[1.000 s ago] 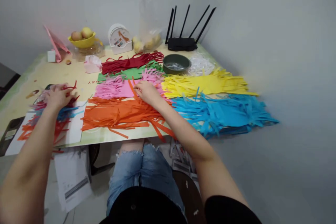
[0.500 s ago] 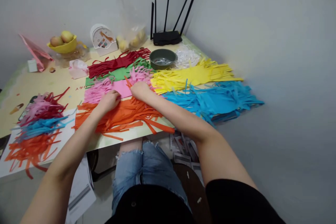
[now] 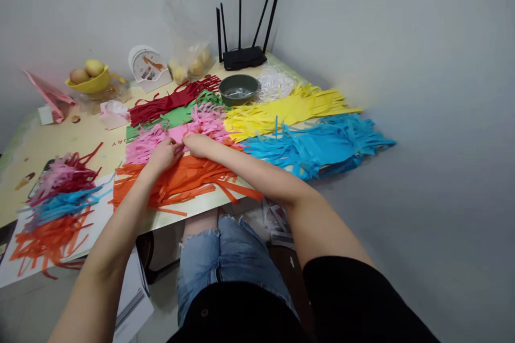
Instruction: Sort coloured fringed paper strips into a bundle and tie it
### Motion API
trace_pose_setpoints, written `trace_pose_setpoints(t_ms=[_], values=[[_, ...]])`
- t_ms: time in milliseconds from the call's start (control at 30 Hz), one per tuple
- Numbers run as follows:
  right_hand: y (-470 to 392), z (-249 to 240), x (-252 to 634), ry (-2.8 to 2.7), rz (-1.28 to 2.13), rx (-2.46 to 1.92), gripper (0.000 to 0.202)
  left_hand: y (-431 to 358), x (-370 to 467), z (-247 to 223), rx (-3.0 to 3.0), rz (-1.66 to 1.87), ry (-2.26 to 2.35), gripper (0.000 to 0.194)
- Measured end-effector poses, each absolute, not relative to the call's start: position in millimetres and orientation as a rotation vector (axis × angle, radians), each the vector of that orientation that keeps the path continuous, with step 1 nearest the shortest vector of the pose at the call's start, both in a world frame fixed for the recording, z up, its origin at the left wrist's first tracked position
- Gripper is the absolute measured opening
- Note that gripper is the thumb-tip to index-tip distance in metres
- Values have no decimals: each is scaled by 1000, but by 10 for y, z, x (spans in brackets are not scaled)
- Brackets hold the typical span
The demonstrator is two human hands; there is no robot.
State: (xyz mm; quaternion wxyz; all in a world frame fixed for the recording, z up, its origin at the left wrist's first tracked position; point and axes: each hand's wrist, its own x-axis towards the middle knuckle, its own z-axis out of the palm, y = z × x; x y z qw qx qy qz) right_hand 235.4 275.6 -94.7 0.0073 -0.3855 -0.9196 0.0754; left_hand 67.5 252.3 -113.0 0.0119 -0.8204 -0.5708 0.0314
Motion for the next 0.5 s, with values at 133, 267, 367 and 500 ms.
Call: trace_pose_setpoints(t_ms=[133, 267, 367, 500], values=[[2818, -1010, 2552, -2886, 157, -1319, 35, 2499, 739, -1056, -2538, 134, -1759, 38], [2811, -1020, 2643, -2837, 113, -1335, 37, 2523, 791, -1005, -2539, 144, -1767, 39], [2858, -1058, 2661, -2777, 130, -1367, 37, 2611, 785, -1011, -2579, 136, -1785, 36], [2945, -1077, 2698, -2716, 221, -1424, 33, 2771, 732, -1049, -2646, 101, -1830, 37]])
